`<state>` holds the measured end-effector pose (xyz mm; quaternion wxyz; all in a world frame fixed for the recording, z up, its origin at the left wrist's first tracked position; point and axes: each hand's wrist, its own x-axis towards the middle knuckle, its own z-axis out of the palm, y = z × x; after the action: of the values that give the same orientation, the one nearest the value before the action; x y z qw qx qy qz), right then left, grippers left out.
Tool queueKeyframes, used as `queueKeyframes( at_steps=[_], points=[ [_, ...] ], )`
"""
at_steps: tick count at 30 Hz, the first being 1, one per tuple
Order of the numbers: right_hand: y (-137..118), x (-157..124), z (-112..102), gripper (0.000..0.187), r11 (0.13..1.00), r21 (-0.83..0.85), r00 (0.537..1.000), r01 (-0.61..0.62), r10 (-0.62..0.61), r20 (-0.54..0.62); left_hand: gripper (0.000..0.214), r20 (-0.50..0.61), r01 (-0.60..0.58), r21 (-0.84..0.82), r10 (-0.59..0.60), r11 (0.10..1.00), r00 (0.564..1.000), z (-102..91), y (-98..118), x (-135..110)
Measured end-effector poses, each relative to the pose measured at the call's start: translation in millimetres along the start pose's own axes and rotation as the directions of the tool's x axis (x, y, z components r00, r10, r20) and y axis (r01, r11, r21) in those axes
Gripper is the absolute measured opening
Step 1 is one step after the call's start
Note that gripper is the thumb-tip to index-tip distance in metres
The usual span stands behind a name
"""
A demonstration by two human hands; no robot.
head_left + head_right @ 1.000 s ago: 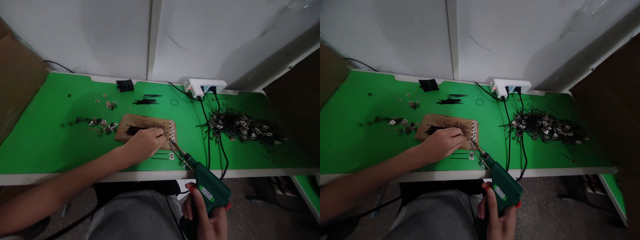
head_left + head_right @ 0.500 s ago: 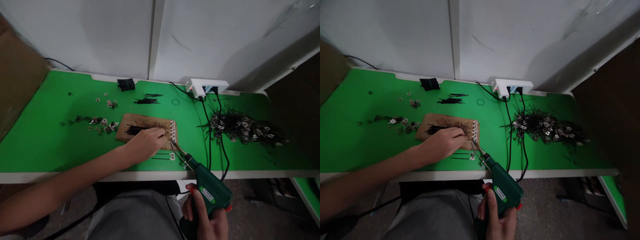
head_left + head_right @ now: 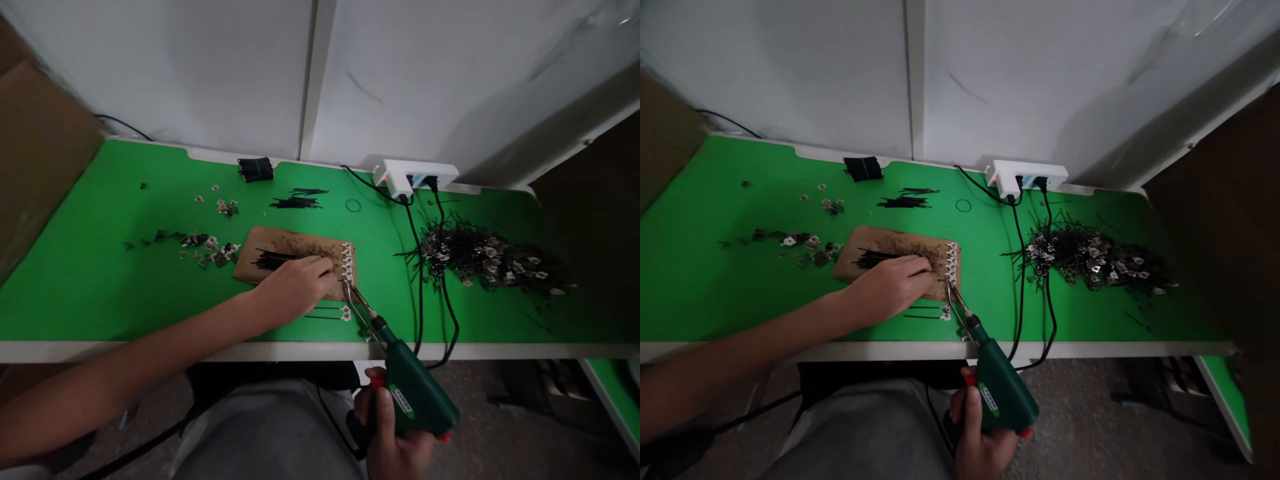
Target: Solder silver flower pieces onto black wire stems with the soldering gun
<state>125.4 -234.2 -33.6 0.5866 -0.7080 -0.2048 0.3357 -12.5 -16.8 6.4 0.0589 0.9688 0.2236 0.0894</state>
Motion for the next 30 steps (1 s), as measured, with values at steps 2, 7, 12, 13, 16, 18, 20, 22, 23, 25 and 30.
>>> queueKeyframes(
  at_steps=[2, 7, 12, 13, 16, 18, 20, 22, 23, 25, 30],
  points=[
    [2.0, 1.3, -1.4, 0.034, 0.999, 0.037, 0.999, 0.035, -0.035, -0.010, 0.020, -0.022, -0.004, 0.002, 0.004, 1.000, 1.000, 0.7, -0.2, -0.9],
    [-1.3, 3.9, -3.1, 0.029, 0.994, 0.081, 0.997, 0.075, -0.072, -0.037, 0.023, -0.066, -0.007, -0.001, 0.006, 1.000, 0.998, 3.2, -0.6, -2.8],
    [0.4, 3.6, -2.8, 0.028, 0.996, 0.076, 0.999, 0.049, -0.047, -0.025, 0.021, -0.072, -0.009, -0.020, 0.007, 1.000, 0.997, 6.5, -1.9, -3.1],
    [0.9, 2.8, -2.3, 0.028, 0.996, 0.074, 0.999, 0.043, -0.042, -0.019, 0.021, -0.078, -0.011, -0.022, 0.009, 1.000, 0.997, 6.9, -2.0, -3.1],
    [-0.4, 0.1, -0.4, 0.029, 0.997, 0.069, 0.999, 0.039, -0.038, -0.015, 0.020, -0.123, -0.032, -0.026, 0.029, 0.999, 0.992, 6.4, -2.0, -4.6],
    [-4.0, -0.2, 0.0, 0.027, 0.997, 0.066, 0.999, 0.041, -0.039, -0.029, 0.019, -0.166, -0.057, -0.031, 0.051, 0.998, 0.985, 4.6, -1.3, -6.9],
    [-8.1, 2.3, -1.5, 0.026, 0.998, 0.051, 0.999, 0.030, -0.029, -0.030, 0.019, -0.193, -0.087, -0.032, 0.079, 0.996, 0.978, 2.2, -0.2, -9.6],
    [-11.0, 7.6, -5.0, 0.031, 1.000, 0.008, 1.000, 0.009, -0.009, -0.003, 0.017, -0.193, -0.107, -0.022, 0.100, 0.994, 0.976, -0.2, 1.0, -12.1],
    [-11.6, 10.7, -6.9, 0.034, 1.000, -0.024, 1.000, -0.004, 0.004, 0.011, 0.016, -0.184, -0.116, -0.016, 0.111, 0.993, 0.977, -1.4, 1.4, -12.9],
    [-12.0, 16.3, -9.8, 0.038, 0.996, -0.087, 0.999, -0.022, 0.025, 0.036, 0.015, -0.167, -0.131, -0.006, 0.128, 0.991, 0.978, -3.4, 2.2, -13.8],
    [-16.6, 19.4, -4.9, 0.034, 0.997, -0.068, 0.998, -0.038, 0.041, 0.046, 0.019, -0.182, -0.128, -0.028, 0.121, 0.991, 0.976, -8.5, 0.4, -16.0]
  ],
)
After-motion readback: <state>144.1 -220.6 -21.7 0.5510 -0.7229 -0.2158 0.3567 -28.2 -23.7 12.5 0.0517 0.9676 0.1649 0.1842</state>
